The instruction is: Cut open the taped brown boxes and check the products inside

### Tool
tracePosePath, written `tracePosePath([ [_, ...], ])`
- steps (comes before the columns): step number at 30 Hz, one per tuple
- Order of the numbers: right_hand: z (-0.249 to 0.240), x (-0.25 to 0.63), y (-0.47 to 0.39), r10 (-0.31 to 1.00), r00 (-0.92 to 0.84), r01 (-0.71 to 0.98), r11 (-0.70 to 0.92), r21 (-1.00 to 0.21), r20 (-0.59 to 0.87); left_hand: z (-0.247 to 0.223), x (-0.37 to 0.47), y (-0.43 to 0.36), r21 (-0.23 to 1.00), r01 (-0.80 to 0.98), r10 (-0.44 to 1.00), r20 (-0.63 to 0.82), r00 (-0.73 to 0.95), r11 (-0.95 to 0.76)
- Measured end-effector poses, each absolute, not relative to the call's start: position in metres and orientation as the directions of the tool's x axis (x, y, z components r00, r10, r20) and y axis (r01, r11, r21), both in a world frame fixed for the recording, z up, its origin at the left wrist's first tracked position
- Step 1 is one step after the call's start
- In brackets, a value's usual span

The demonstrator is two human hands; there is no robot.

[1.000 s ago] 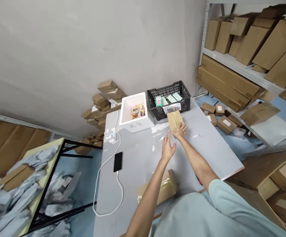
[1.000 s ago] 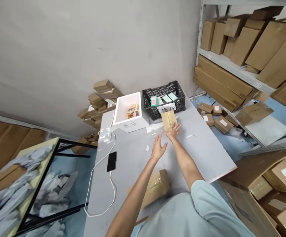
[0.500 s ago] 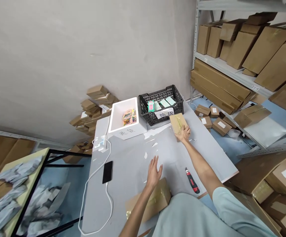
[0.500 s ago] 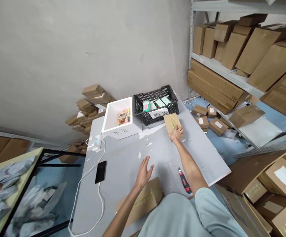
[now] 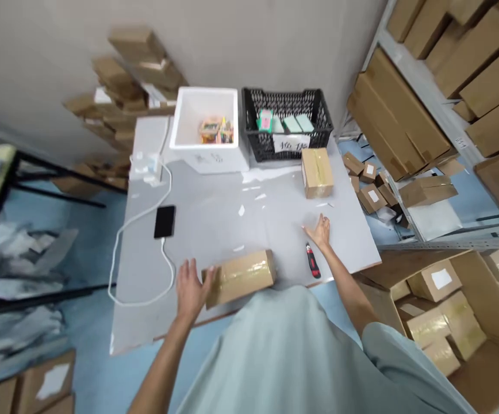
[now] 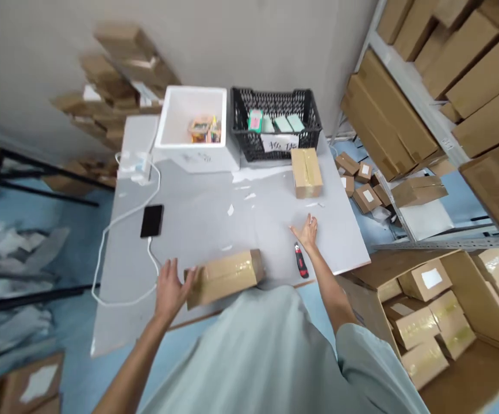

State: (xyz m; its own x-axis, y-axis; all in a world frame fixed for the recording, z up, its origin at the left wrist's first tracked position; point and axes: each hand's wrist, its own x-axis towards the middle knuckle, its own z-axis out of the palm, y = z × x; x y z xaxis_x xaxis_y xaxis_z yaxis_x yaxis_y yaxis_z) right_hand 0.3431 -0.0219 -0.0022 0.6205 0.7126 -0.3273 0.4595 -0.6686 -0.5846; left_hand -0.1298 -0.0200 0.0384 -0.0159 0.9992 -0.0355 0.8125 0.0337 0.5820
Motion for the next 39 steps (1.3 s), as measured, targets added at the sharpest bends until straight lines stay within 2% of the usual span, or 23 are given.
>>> tracePosePath([
  [4,-0.029,0.302,-0.117,0.646,0.639,0.414,-0.746,-0.521,-0.418,0.031,-0.154,-0.056,0.607,0.784,0.989,-0.138,-0.052,0.126],
  [6,-0.034,0.294,-0.139,0.644,0.618,0.442,-0.759,-0.478,-0.450,0.026,-0.157,-0.067,0.636,0.761,0.981,-0.194,-0.006,0.130],
  [9,-0.036,0.289,-0.144,0.668,0.573,0.467,-0.742,-0.481,-0.474,0.018,-0.159,-0.072,0.682,0.726,0.968,-0.232,0.099,0.090],
  [14,-0.022,0.270,-0.121,0.702,0.532,0.430,-0.706,-0.563,-0.474,0.004,-0.165,-0.066,0.776,0.631,0.940,-0.220,0.260,0.007],
  [18,0.010,0.244,-0.102,0.731,0.502,0.351,-0.660,-0.664,-0.462,-0.005,-0.167,-0.058,0.805,0.591,0.909,-0.202,0.364,-0.058],
  [21,0.042,0.225,-0.089,0.792,0.392,0.226,-0.576,-0.786,-0.468,-0.010,-0.166,-0.057,0.819,0.569,0.888,-0.205,0.412,-0.074],
  [24,0.075,0.203,-0.077,0.858,0.249,0.268,-0.506,-0.820,-0.449,-0.013,-0.166,-0.059,0.842,0.536,0.871,-0.215,0.442,-0.065],
  [28,0.111,0.163,-0.065,0.890,0.040,0.568,-0.393,-0.723,-0.453,-0.012,-0.171,-0.058,0.862,0.505,0.849,-0.230,0.475,-0.049],
  [32,0.135,0.116,-0.052,0.815,-0.225,0.856,-0.096,-0.508,-0.534,-0.010,-0.180,-0.052,0.872,0.488,0.822,-0.248,0.512,-0.041],
  [35,0.146,0.084,-0.042,0.694,-0.370,0.907,0.128,-0.401,-0.617,-0.010,-0.182,-0.049,0.890,0.454,0.812,-0.236,0.534,-0.040],
  [39,0.154,0.057,-0.032,0.585,-0.404,0.913,0.300,-0.276,-0.703,-0.012,-0.181,-0.048,0.916,0.399,0.812,-0.204,0.546,-0.039],
])
